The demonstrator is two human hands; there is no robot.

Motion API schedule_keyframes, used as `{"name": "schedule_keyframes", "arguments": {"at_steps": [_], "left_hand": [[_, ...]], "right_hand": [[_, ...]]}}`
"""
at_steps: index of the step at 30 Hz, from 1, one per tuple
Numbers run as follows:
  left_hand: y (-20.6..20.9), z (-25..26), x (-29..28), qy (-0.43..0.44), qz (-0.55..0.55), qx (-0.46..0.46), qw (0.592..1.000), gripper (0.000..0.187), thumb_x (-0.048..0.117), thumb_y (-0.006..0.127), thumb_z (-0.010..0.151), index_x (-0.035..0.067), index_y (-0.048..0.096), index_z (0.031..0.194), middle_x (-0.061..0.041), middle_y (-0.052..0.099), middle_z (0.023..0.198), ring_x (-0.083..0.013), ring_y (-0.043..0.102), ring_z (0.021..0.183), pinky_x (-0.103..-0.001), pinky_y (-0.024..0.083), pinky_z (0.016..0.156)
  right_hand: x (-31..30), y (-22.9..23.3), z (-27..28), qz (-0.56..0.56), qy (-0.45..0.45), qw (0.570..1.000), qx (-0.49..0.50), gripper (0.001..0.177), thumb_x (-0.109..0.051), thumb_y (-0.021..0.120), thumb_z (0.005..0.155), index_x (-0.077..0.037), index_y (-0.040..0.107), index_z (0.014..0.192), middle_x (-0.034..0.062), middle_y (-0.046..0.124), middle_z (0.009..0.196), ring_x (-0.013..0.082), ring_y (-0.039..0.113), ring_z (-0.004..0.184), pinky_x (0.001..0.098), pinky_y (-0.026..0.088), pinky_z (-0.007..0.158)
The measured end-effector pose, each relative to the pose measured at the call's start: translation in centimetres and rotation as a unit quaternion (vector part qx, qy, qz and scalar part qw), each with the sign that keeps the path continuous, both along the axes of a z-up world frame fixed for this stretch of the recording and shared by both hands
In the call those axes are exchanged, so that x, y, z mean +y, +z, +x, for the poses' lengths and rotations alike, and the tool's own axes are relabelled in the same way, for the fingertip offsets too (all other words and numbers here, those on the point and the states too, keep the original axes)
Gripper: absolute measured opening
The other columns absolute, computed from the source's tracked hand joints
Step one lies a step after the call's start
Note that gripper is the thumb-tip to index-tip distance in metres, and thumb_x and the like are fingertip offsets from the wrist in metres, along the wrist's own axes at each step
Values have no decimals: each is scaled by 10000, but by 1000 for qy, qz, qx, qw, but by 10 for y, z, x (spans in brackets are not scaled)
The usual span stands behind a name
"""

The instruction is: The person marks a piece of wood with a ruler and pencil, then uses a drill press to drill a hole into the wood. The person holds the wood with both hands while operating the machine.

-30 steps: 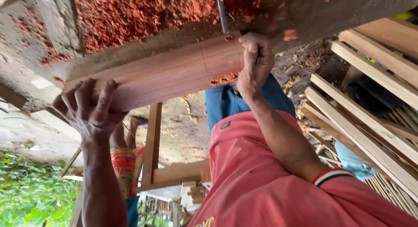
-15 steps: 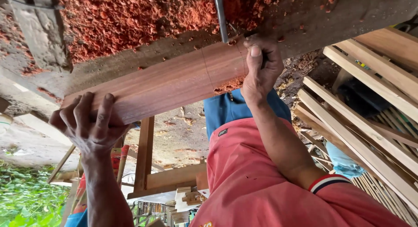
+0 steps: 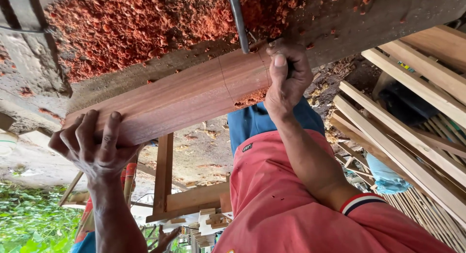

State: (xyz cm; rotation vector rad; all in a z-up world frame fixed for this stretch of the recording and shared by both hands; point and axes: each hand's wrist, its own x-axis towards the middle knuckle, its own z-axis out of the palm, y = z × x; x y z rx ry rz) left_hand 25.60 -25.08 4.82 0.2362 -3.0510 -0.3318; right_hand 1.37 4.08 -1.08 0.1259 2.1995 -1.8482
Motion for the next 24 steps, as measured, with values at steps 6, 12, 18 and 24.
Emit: {"name": "schedule_keyframes", "arguments": {"at_steps": [6,12,18,24], "left_hand": [[10,-8,3,17,19,-32,999,286,163,658,1009,169,760,1276,-183,737,1218,-407,654,959,-539,410,848],[12,-14,2,20,21,-29,999,446,5,562,919,172,772,1275,-176,740,1213,-411,660,971,-535,412,863],[8,-16,-1,18,14,-9,1000,273,95,678,1030,159,773,1277,-173,734,1185,-392,671,1002,-534,401,855],[12,-21,-3,21,-12,-11,1000,270,141,688,1051,212,738,1307,-162,750,1162,-351,659,945,-507,386,831]], "right_hand": [[-1,1,-1,17,-3,1000,0,288,-371,652,1076,-88,673,1026,26,704,983,65,428,631,235,348,547],[-2,0,-3,41,0,999,19,273,-356,645,1071,-93,678,1007,25,693,958,92,571,769,256,492,729],[-4,0,-2,41,-22,999,-2,303,-399,684,1055,-101,711,1008,-18,679,815,28,386,548,241,291,502],[-10,4,-7,7,-13,1000,-15,305,-409,671,1064,-110,692,1008,-38,619,754,21,353,516,232,262,473]]}}
